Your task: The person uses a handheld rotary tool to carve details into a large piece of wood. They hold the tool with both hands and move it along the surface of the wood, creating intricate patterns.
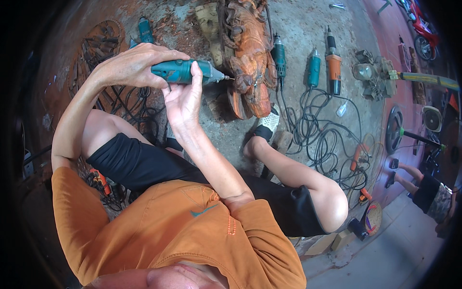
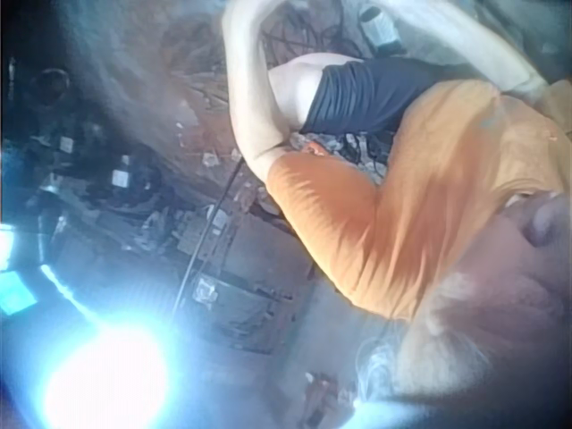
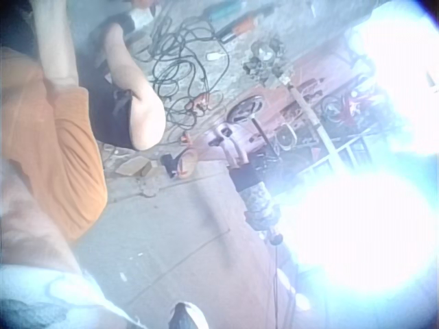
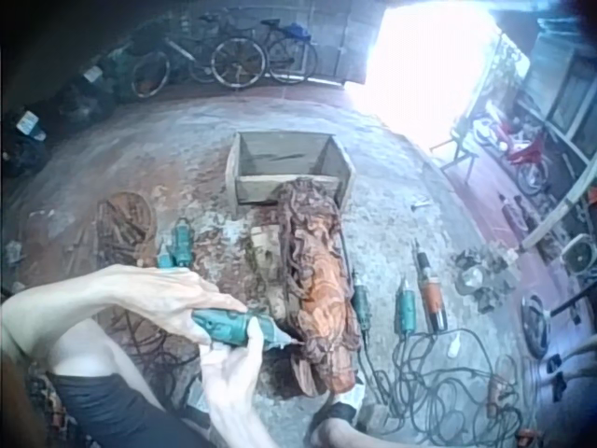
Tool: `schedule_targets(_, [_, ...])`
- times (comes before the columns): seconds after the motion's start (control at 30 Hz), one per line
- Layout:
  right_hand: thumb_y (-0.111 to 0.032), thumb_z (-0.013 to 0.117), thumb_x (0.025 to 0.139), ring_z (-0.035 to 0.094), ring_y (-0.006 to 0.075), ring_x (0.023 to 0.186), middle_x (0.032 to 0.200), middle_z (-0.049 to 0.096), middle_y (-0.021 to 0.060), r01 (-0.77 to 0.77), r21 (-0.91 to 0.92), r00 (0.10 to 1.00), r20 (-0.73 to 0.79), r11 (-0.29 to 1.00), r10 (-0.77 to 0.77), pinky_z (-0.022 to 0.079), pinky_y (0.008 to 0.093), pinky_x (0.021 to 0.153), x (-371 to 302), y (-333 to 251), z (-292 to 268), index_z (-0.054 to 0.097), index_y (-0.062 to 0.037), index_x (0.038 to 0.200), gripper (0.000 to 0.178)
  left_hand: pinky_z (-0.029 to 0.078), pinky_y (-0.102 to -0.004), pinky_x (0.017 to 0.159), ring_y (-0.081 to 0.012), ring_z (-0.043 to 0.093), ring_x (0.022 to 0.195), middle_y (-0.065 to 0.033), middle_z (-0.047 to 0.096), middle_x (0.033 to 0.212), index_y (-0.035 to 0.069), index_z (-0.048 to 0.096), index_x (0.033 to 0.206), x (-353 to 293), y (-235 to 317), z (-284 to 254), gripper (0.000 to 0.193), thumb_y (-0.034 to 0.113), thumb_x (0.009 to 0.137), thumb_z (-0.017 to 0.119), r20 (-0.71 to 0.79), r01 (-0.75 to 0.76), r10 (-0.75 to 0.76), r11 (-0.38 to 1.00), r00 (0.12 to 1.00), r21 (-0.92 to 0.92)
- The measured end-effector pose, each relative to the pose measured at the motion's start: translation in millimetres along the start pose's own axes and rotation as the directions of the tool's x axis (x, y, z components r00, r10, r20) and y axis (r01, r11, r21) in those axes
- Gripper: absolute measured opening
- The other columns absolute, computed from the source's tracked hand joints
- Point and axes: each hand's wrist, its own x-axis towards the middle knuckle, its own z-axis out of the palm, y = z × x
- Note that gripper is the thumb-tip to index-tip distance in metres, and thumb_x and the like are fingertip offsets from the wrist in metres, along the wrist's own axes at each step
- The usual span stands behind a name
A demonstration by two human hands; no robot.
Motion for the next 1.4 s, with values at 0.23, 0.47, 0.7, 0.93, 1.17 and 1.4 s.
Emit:
schedule_targets(0.23, [-0.047,0.058,0.093,0.052,0.019,0.118,0.126,0.052,0.0072,0.033,-0.066,0.999,0.028,0.997,-0.031,0.045,0.0386,0.1,3,-4,-2,0.044,-0.0087,0.13,0.055,0.051,-0.0447,0.093,-0.0325,0.064,0.103,-0.0155,0.068,0.115,0.008,0.058,0.131,1,-4,3,0.073,0.016,0.06,0.077,-0.054,-0.038,0.038,0.999,0.998,0.009])
schedule_targets(0.47, [-0.047,0.06,0.093,0.051,0.0192,0.119,0.127,0.051,0.0067,0.042,-0.069,0.999,0.008,0.997,-0.042,0.045,0.0386,0.101,0,-4,0,0.044,-0.0091,0.13,0.056,0.05,-0.0439,0.096,-0.0322,0.064,0.102,-0.0145,0.068,0.114,0.009,0.057,0.132,3,3,-1,0.073,0.019,0.061,0.075,0.018,0.019,-0.018,0.998,1.0,-0.063])
schedule_targets(0.7, [-0.046,0.059,0.093,0.053,0.0207,0.118,0.126,0.053,0.0076,-0.032,-0.038,0.999,-0.003,0.999,0.032,0.043,0.0406,0.104,0,2,-3,0.046,-0.0083,0.128,0.054,0.052,-0.0429,0.082,-0.0324,0.066,0.088,-0.0174,0.07,0.097,0.007,0.059,0.128,-5,-7,7,0.064,0.019,0.067,0.074,-0.09,-0.088,0.089,0.996,0.992,0.01])
schedule_targets(0.93, [-0.046,0.061,0.091,0.057,0.0243,0.113,0.121,0.058,0.0099,-0.06,-0.014,0.996,-0.065,0.998,0.058,0.046,0.0423,0.102,8,2,-8,0.05,-0.0065,0.124,0.052,0.048,-0.0456,0.095,-0.0328,0.062,0.105,-0.0167,0.068,0.109,0.009,0.056,0.134,-4,2,-1,0.072,0.021,0.065,0.074,0.065,0.104,-0.104,0.994,0.993,-0.009])
schedule_targets(1.17, [-0.046,0.062,0.091,0.058,0.0233,0.112,0.12,0.059,0.009,-0.043,-0.022,0.998,-0.042,0.999,0.042,0.047,0.0399,0.1,8,2,-7,0.051,-0.0068,0.122,0.051,0.053,-0.0415,0.085,-0.0314,0.067,0.087,-0.0178,0.07,0.097,0.008,0.059,0.129,-5,-8,8,0.067,0.018,0.065,0.071,-0.055,-0.007,0.005,0.999,0.998,-0.034])
schedule_targets(1.4, [-0.046,0.063,0.091,0.058,0.0222,0.112,0.12,0.059,0.008,-0.034,-0.052,0.998,-0.046,0.998,0.031,0.048,0.0389,0.097,5,0,-5,0.052,-0.0074,0.122,0.052,0.051,-0.0454,0.093,-0.0324,0.065,0.096,-0.017,0.07,0.103,0.008,0.059,0.13,-3,-5,9,0.071,0.018,0.061,0.073,-0.004,0.091,-0.092,0.995,0.996,-0.048])
